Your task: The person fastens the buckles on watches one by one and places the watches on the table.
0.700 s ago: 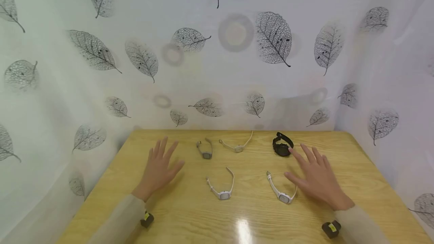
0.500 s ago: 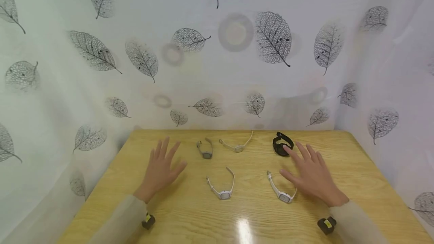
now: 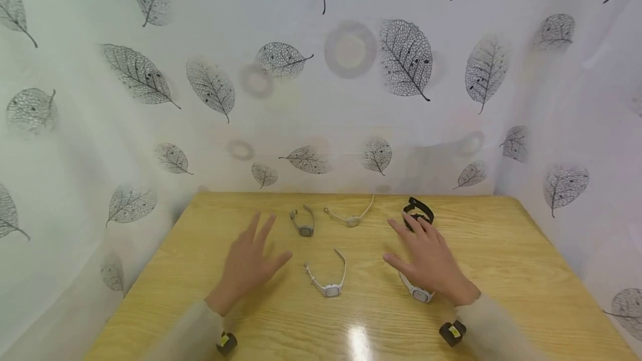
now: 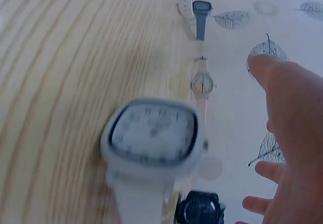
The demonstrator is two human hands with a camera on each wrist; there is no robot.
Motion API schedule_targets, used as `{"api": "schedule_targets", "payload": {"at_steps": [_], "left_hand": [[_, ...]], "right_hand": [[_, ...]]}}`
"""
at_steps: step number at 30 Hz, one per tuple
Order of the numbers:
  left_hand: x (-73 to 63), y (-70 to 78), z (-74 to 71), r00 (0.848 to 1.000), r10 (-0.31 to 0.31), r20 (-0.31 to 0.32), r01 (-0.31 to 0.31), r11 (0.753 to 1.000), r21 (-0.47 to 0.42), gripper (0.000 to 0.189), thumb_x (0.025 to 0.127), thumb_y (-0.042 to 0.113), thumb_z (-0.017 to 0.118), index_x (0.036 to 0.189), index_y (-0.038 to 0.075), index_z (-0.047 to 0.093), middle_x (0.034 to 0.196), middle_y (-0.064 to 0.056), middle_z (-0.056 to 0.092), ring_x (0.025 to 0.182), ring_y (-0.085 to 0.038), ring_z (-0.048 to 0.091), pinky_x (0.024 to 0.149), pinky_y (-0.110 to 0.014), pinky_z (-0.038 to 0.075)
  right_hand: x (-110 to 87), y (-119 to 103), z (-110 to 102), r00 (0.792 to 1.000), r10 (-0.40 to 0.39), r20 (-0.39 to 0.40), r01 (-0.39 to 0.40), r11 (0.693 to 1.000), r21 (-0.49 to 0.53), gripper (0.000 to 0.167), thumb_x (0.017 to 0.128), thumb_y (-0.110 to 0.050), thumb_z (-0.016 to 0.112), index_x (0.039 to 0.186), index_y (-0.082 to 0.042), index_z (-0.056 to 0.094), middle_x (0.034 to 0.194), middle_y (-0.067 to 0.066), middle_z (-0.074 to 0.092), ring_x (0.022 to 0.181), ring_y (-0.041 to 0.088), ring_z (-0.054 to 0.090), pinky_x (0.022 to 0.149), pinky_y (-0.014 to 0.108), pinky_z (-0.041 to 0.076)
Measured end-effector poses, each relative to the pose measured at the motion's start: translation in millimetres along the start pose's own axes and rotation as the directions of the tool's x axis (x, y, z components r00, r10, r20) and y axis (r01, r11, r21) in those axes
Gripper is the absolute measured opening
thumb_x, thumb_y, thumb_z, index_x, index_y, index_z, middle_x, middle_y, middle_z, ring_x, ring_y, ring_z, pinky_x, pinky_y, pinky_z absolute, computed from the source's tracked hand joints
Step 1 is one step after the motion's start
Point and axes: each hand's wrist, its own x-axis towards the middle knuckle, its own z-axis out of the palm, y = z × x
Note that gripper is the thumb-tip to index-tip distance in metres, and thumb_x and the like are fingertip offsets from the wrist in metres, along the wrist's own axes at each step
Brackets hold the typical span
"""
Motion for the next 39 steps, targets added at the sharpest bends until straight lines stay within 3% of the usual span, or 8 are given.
{"api": "schedule_targets", "payload": {"at_steps": [8,13,15,19,24,28,33,39], "left_hand": [[-6.5,26.4,0.7,0.996,-0.024,0.089,0.035,0.992,-0.119,0.097,0.088,0.071,0.066,0.164,0.024,0.027,0.166,-0.019,0.025,0.116,-0.047,0.061,0.073,-0.054,0.057],[-12.4,40.8,8.4,0.983,-0.060,0.176,0.097,0.972,-0.212,0.099,0.088,0.069,0.068,0.165,0.025,0.023,0.165,-0.020,0.026,0.070,-0.025,0.064,0.040,-0.028,0.042],[-14.8,44.8,13.3,0.979,-0.061,0.195,0.105,0.969,-0.223,0.100,0.087,0.069,0.068,0.164,0.024,0.023,0.164,-0.021,0.028,0.065,-0.021,0.061,0.041,-0.028,0.044],[-18.4,52.7,19.3,0.983,-0.048,0.176,0.099,0.951,-0.293,0.099,0.088,0.068,0.068,0.162,0.016,0.028,0.158,-0.023,0.036,0.099,-0.040,0.068,0.065,-0.052,0.059],[-21.0,61.1,23.7,0.987,-0.069,0.148,0.127,0.893,-0.431,0.096,0.090,0.058,0.073,0.158,0.003,0.034,0.154,-0.024,0.044,0.132,-0.047,0.051,0.100,-0.066,0.047],[-22.1,66.6,28.1,0.981,-0.115,0.156,0.178,0.855,-0.487,0.092,0.089,0.052,0.077,0.154,0.001,0.038,0.149,-0.026,0.049,0.130,-0.048,0.052,0.104,-0.064,0.045],[-22.6,71.8,32.1,0.979,-0.141,0.144,0.197,0.816,-0.543,0.086,0.088,0.042,0.082,0.149,-0.002,0.041,0.141,-0.032,0.053,0.127,-0.051,0.054,0.100,-0.065,0.048],[-20.0,78.4,38.1,0.966,-0.209,0.155,0.260,0.781,-0.567,0.082,0.085,0.037,0.086,0.145,-0.003,0.045,0.132,-0.033,0.058,0.101,-0.039,0.070,0.093,-0.055,0.055]], "right_hand": [[13.0,-26,12,1.000,-0.024,0.014,0.024,1.000,0.005,0.076,0.092,-0.050,0.074,0.156,-0.019,0.046,0.157,0.020,0.040,0.132,0.052,0.042,0.099,0.074,0.038],[23.0,-41,21,0.999,-0.040,0.024,0.040,0.999,0.028,0.075,0.092,-0.049,0.075,0.155,-0.020,0.047,0.151,0.020,0.048,0.124,0.048,0.049,0.096,0.069,0.043],[25.7,-47,25,0.998,-0.044,0.034,0.043,0.998,0.039,0.072,0.093,-0.049,0.074,0.154,-0.019,0.049,0.150,0.018,0.050,0.121,0.045,0.051,0.095,0.065,0.046],[28.1,-59,30,0.997,-0.042,0.060,0.037,0.996,0.077,0.066,0.094,-0.047,0.074,0.150,-0.019,0.054,0.148,0.016,0.053,0.114,0.038,0.053,0.084,0.056,0.053],[28.6,-71,35,0.994,-0.021,0.107,0.002,0.984,0.178,0.061,0.097,-0.041,0.073,0.148,-0.014,0.055,0.145,0.017,0.053,0.117,0.038,0.056,0.080,0.054,0.056],[29.1,-76,40,0.991,-0.028,0.129,-0.010,0.958,0.285,0.057,0.098,-0.033,0.072,0.146,-0.006,0.055,0.140,0.018,0.056,0.102,0.025,0.066,0.081,0.044,0.058],[31.4,-80,44,0.989,-0.027,0.149,-0.036,0.915,0.402,0.053,0.099,-0.023,0.072,0.143,0.002,0.056,0.133,0.024,0.059,0.065,-0.002,0.055,0.060,0.022,0.051],[35.4,-84,50,0.977,0.050,0.206,-0.140,0.882,0.449,0.051,0.098,-0.019,0.072,0.142,0.001,0.057,0.131,0.024,0.062,0.058,-0.001,0.054,0.054,0.022,0.049]]}}
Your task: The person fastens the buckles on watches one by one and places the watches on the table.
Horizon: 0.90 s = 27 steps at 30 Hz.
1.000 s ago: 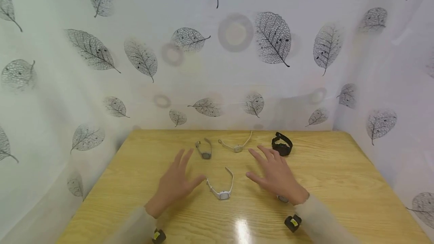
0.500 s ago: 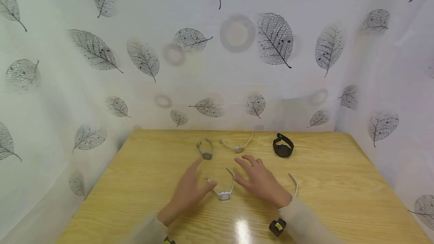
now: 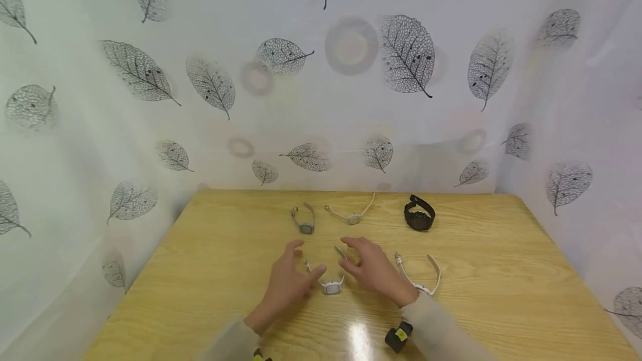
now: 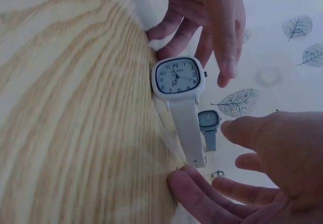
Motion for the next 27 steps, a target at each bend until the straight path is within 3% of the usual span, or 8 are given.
{"api": "schedule_targets", "payload": {"at_steps": [2,5,8,16,22,27], "left_hand": [[1.0,0.5,2.3,0.999,-0.032,0.000,0.032,0.999,-0.010,0.079,0.085,0.033,0.086,0.143,-0.003,0.046,0.129,-0.033,0.059,0.074,-0.026,0.073,0.083,-0.046,0.060],[1.3,2.0,4.4,0.998,-0.066,-0.003,0.066,0.997,-0.028,0.074,0.085,0.025,0.087,0.141,-0.002,0.047,0.125,-0.032,0.061,0.044,-0.010,0.060,0.069,-0.036,0.061],[1.4,3.6,5.5,0.997,-0.072,-0.016,0.072,0.997,-0.033,0.069,0.084,0.018,0.087,0.137,-0.003,0.049,0.121,-0.030,0.063,0.042,-0.005,0.056,0.063,-0.032,0.060],[3.4,5.7,10.0,0.989,-0.147,-0.026,0.145,0.987,-0.068,0.062,0.078,0.004,0.088,0.131,-0.002,0.055,0.108,-0.019,0.066,0.045,-0.007,0.059,0.045,-0.023,0.051],[3.7,6.0,9.4,0.993,-0.110,-0.052,0.108,0.993,-0.047,0.051,0.075,-0.001,0.085,0.121,-0.001,0.062,0.097,-0.014,0.068,0.052,-0.008,0.061,0.047,-0.023,0.051],[3.2,5.5,8.5,0.996,-0.043,-0.081,0.045,0.999,0.021,0.037,0.073,-0.001,0.082,0.107,-0.002,0.071,0.091,-0.009,0.070,0.075,-0.015,0.065,0.065,-0.028,0.055]], "right_hand": [[1.7,0,3,1.000,0.022,0.012,-0.023,0.999,0.039,0.050,0.098,-0.017,0.072,0.142,0.001,0.056,0.130,0.025,0.064,0.056,0.001,0.058,0.051,0.023,0.050],[3.1,0,7,0.998,0.054,0.022,-0.056,0.994,0.097,0.049,0.098,-0.013,0.072,0.142,0.003,0.056,0.123,0.026,0.067,0.056,0.005,0.064,0.048,0.024,0.051],[3.6,-2,9,0.996,0.093,0.016,-0.094,0.986,0.135,0.047,0.097,-0.011,0.073,0.139,0.004,0.058,0.116,0.025,0.069,0.060,0.009,0.067,0.048,0.025,0.053],[6.9,-6,17,0.975,0.222,-0.009,-0.216,0.957,0.193,0.042,0.092,-0.003,0.076,0.132,0.002,0.064,0.108,0.016,0.071,0.061,0.012,0.067,0.048,0.026,0.055],[9.3,-8,20,0.969,0.249,0.003,-0.242,0.941,0.234,0.041,0.091,0.003,0.074,0.131,0.001,0.065,0.106,0.015,0.071,0.057,0.014,0.066,0.046,0.028,0.056],[9.2,-9,20,0.966,0.259,0.013,-0.254,0.935,0.248,0.034,0.092,0.004,0.071,0.125,0.001,0.069,0.103,0.013,0.071,0.057,0.016,0.066,0.047,0.029,0.056]]}}
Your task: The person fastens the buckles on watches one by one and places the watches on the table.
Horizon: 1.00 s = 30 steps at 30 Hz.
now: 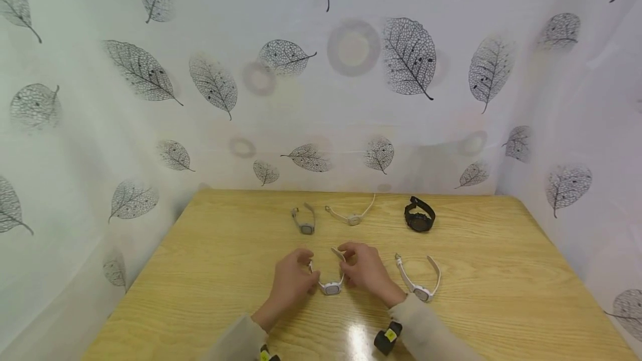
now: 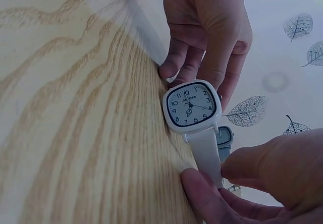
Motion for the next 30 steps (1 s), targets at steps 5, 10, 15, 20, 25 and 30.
{"api": "schedule_targets", "payload": {"at_steps": [5,10,15,20,25,30], "left_hand": [[0.3,0.8,-0.7,1.000,0.005,0.013,-0.005,1.000,-0.019,0.030,0.074,-0.001,0.080,0.104,-0.005,0.074,0.086,-0.008,0.072,0.070,-0.013,0.064,0.059,-0.026,0.054],[0.8,0.6,0.1,0.998,-0.036,0.044,0.039,0.996,-0.083,0.028,0.077,-0.003,0.077,0.105,-0.007,0.074,0.075,-0.004,0.069,0.047,-0.006,0.056,0.042,-0.021,0.048],[1.1,-0.4,1.1,0.999,-0.025,0.044,0.029,0.994,-0.104,0.031,0.078,-0.003,0.077,0.108,-0.008,0.074,0.077,-0.005,0.071,0.049,-0.004,0.057,0.043,-0.020,0.048],[0.4,-2.1,3.1,0.999,0.035,0.026,-0.032,0.994,-0.106,0.032,0.079,-0.004,0.078,0.110,-0.007,0.073,0.080,-0.007,0.072,0.060,-0.002,0.059,0.051,-0.019,0.050],[-0.3,-3.7,4.9,0.996,0.083,0.017,-0.081,0.994,-0.075,0.032,0.080,-0.004,0.080,0.111,-0.005,0.073,0.072,-0.001,0.066,0.061,-0.002,0.057,0.058,-0.021,0.052],[-1.5,-2.5,5.5,0.997,0.068,0.023,-0.066,0.994,-0.089,0.033,0.080,-0.004,0.078,0.112,-0.004,0.072,0.085,-0.007,0.071,0.067,-0.006,0.065,0.061,-0.022,0.054]], "right_hand": [[-0.9,-0.3,-0.3,1.000,0.009,0.008,-0.009,1.000,0.005,0.028,0.093,0.004,0.067,0.121,0.001,0.073,0.097,0.011,0.073,0.055,0.017,0.065,0.048,0.029,0.057],[-1.2,-1.4,-1.4,1.000,0.003,0.012,-0.003,1.000,0.006,0.029,0.094,0.004,0.067,0.122,0.001,0.072,0.088,0.009,0.072,0.054,0.019,0.066,0.047,0.029,0.057],[-1.7,-2.0,-1.4,1.000,-0.007,0.009,0.007,1.000,0.015,0.028,0.094,0.004,0.066,0.122,0.001,0.073,0.089,0.010,0.072,0.053,0.020,0.066,0.048,0.029,0.057],[-2.3,-1.7,-0.3,0.999,-0.035,-0.029,0.034,0.999,-0.019,0.028,0.093,0.005,0.066,0.119,0.000,0.075,0.102,0.017,0.073,0.052,0.017,0.065,0.045,0.027,0.054],[-2.0,-0.9,0.3,0.996,-0.047,-0.075,0.043,0.998,-0.055,0.029,0.092,0.005,0.066,0.118,-0.002,0.075,0.101,0.016,0.074,0.051,0.015,0.064,0.042,0.026,0.049],[-1.4,-1.2,1.1,0.993,-0.030,-0.112,0.024,0.998,-0.059,0.030,0.091,0.006,0.067,0.119,-0.002,0.075,0.100,0.013,0.075,0.054,0.013,0.066,0.044,0.026,0.049]]}}
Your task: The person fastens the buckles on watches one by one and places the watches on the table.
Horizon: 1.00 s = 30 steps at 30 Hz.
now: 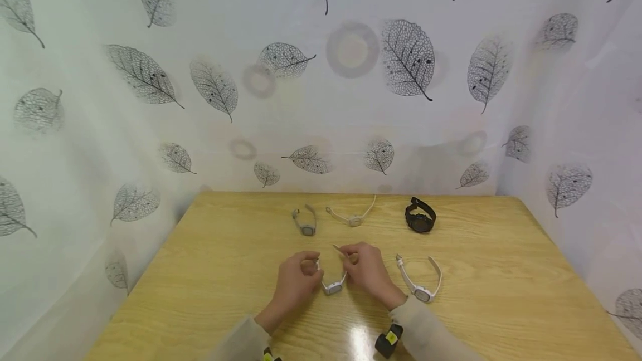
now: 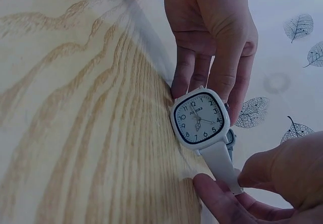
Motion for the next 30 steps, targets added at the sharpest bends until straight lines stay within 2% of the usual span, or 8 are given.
{"api": "schedule_targets", "payload": {"at_steps": [8,16,22,26,30], "left_hand": [[0.9,1.3,3.6,0.999,-0.036,-0.003,0.036,0.994,-0.105,0.031,0.082,-0.006,0.078,0.113,-0.004,0.072,0.109,-0.014,0.073,0.081,-0.016,0.074,0.064,-0.019,0.057],[9.2,-1.0,5.0,0.996,-0.078,-0.036,0.069,0.975,-0.213,0.025,0.085,-0.004,0.075,0.109,-0.001,0.076,0.102,-0.012,0.075,0.078,-0.013,0.072,0.062,-0.020,0.056],[18.0,5.3,-1.6,0.997,-0.074,-0.028,0.062,0.951,-0.303,0.025,0.091,-0.001,0.072,0.115,-0.002,0.074,0.108,-0.020,0.073,0.075,-0.016,0.074,0.063,-0.022,0.058],[22.3,8.5,-5.5,0.998,-0.061,-0.025,0.048,0.931,-0.361,0.024,0.092,-0.002,0.071,0.116,-0.005,0.073,0.110,-0.024,0.072,0.078,-0.021,0.075,0.066,-0.023,0.059],[26.2,9.9,-8.5,0.998,-0.055,-0.020,0.043,0.918,-0.395,0.021,0.093,-0.002,0.071,0.114,-0.002,0.075,0.109,-0.024,0.072,0.083,-0.021,0.074,0.071,-0.025,0.060]], "right_hand": [[-1.6,-2,0,0.998,0.024,-0.058,-0.021,0.999,0.050,0.033,0.089,0.009,0.067,0.118,-0.003,0.076,0.113,0.015,0.072,0.056,0.014,0.068,0.046,0.025,0.054],[-3.0,-4,-5,0.992,-0.013,-0.124,0.018,0.999,0.035,0.035,0.089,0.007,0.066,0.119,-0.007,0.075,0.114,0.014,0.070,0.059,0.010,0.067,0.045,0.025,0.048],[-2.2,-5,-11,0.991,-0.017,-0.133,0.032,0.993,0.109,0.036,0.093,0.004,0.064,0.127,-0.009,0.071,0.118,0.021,0.070,0.064,0.015,0.071,0.053,0.026,0.057],[-1.3,-6,-15,0.989,-0.046,-0.138,0.066,0.987,0.143,0.036,0.095,0.003,0.064,0.129,-0.007,0.070,0.119,0.023,0.069,0.065,0.019,0.073,0.059,0.033,0.061],[-0.7,-8,-18,0.988,-0.057,-0.143,0.084,0.978,0.189,0.034,0.097,0.003,0.064,0.129,-0.006,0.069,0.120,0.025,0.067,0.066,0.019,0.073,0.063,0.038,0.062]]}}
